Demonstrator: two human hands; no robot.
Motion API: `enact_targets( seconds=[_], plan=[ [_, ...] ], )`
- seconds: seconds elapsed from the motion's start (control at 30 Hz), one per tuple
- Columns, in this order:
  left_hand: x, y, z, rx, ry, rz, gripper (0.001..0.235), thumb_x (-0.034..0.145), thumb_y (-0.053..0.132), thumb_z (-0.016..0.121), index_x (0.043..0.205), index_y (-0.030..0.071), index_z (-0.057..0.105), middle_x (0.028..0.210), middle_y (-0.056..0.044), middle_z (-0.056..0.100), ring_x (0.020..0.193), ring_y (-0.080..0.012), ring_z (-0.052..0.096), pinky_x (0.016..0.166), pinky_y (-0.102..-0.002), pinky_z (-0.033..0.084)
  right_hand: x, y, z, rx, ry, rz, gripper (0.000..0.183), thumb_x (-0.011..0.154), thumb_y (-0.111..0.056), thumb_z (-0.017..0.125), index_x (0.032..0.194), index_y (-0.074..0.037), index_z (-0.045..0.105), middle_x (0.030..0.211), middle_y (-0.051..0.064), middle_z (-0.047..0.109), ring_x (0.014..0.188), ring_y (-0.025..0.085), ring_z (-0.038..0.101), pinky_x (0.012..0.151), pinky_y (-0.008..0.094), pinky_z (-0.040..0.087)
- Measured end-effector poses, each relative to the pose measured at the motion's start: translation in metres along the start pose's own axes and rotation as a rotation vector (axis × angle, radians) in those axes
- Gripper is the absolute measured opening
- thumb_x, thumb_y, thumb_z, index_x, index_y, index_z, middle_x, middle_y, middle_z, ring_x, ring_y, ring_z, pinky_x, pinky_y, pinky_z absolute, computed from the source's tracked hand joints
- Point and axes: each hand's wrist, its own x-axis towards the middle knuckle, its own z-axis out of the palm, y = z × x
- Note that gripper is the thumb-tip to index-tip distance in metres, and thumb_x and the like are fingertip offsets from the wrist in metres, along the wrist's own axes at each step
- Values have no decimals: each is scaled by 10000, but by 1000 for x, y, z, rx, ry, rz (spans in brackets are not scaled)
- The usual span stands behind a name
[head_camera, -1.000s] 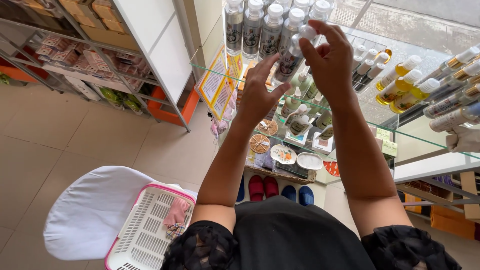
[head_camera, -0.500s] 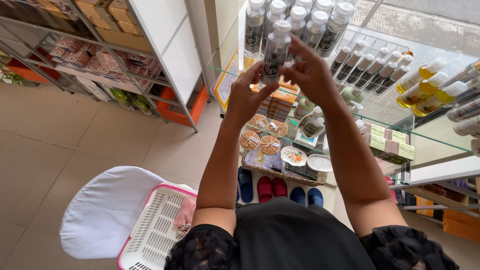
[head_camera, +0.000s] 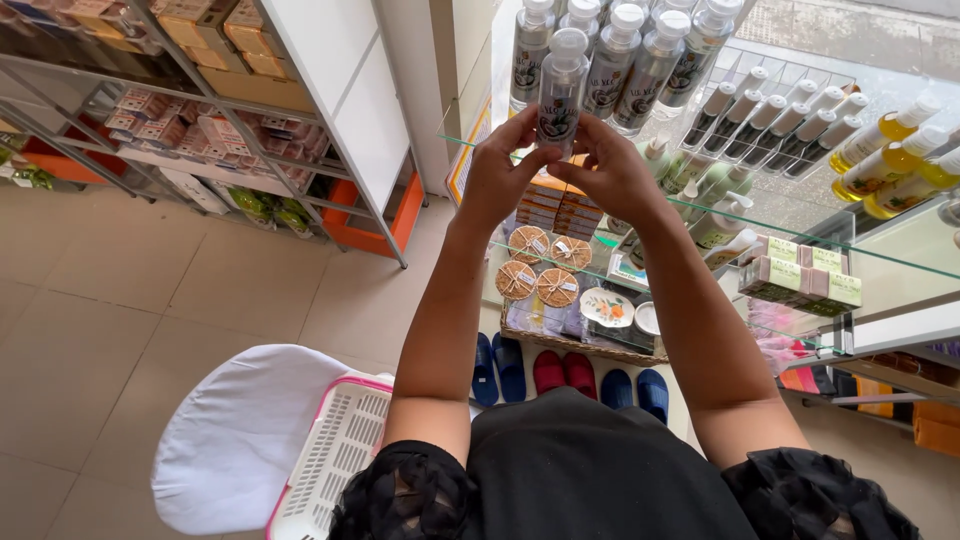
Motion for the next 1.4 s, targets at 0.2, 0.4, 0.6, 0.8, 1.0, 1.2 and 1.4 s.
enact_targets(
  seconds=[0.2, 0.4, 0.6, 0.8, 1.0, 1.2, 1.4],
  plan=[
    [13, -20, -9, 9, -46, 28, 546, 930, 301, 829, 1404, 131, 618, 1132, -87, 751, 1031, -211, 725, 960, -379, 578, 12, 13, 12, -170, 123, 32, 627, 913, -154, 845, 1442, -27, 533, 1185, 106, 723, 1100, 231, 625, 867, 364, 451],
    [21, -26, -15, 109, -25, 92, 549, 959, 308, 789, 1437, 124, 592, 1231, -107, 686, 1069, -237, 705, 988, -369, 567, 28, 22, 25, -229, 233, 20, 532, 880, -112, 871, 1334, -4, 615, 1123, 158, 698, 1019, 302, 664, 816, 389, 513],
    [19, -14, -20, 193, -1, 119, 516, 991, 248, 738, 1442, 62, 570, 1199, -159, 658, 1079, -309, 694, 1007, -441, 550, 32, 18, 37, -230, 295, 49, 563, 874, -116, 877, 1346, 5, 594, 1105, 166, 684, 1005, 315, 677, 827, 406, 518],
    [17, -25, -27, 224, 42, 97, 501, 1009, 240, 711, 1443, 44, 557, 1198, -184, 651, 1113, -352, 686, 1029, -449, 532, 45, 1, 52, -244, 299, 52, 556, 908, -108, 847, 1377, -3, 568, 1115, 183, 697, 1006, 311, 682, 832, 409, 530],
    [22, -23, -29, 260, 49, 67, 477, 1023, 224, 688, 1439, 36, 550, 1205, -189, 652, 1129, -357, 686, 1042, -457, 532, 50, 1, 56, -255, 315, 80, 565, 914, -117, 842, 1380, -21, 538, 1104, 193, 701, 990, 323, 677, 826, 433, 537],
    [29, -13, -24, 411, 56, -22, 519, 917, 147, 739, 1397, 63, 563, 1237, -121, 713, 1077, -246, 731, 911, -362, 613, 52, -4, 46, -313, 235, 65, 533, 865, -91, 799, 1313, -24, 519, 1109, 104, 683, 919, 210, 655, 763, 330, 544],
    [30, -15, -22, 412, 58, -28, 516, 922, 136, 728, 1399, 45, 555, 1262, -124, 703, 1088, -247, 726, 920, -355, 613, 54, -1, 44, -349, 224, 43, 563, 867, -108, 810, 1338, -25, 514, 1078, 97, 669, 883, 200, 630, 742, 328, 529]
  ],
)
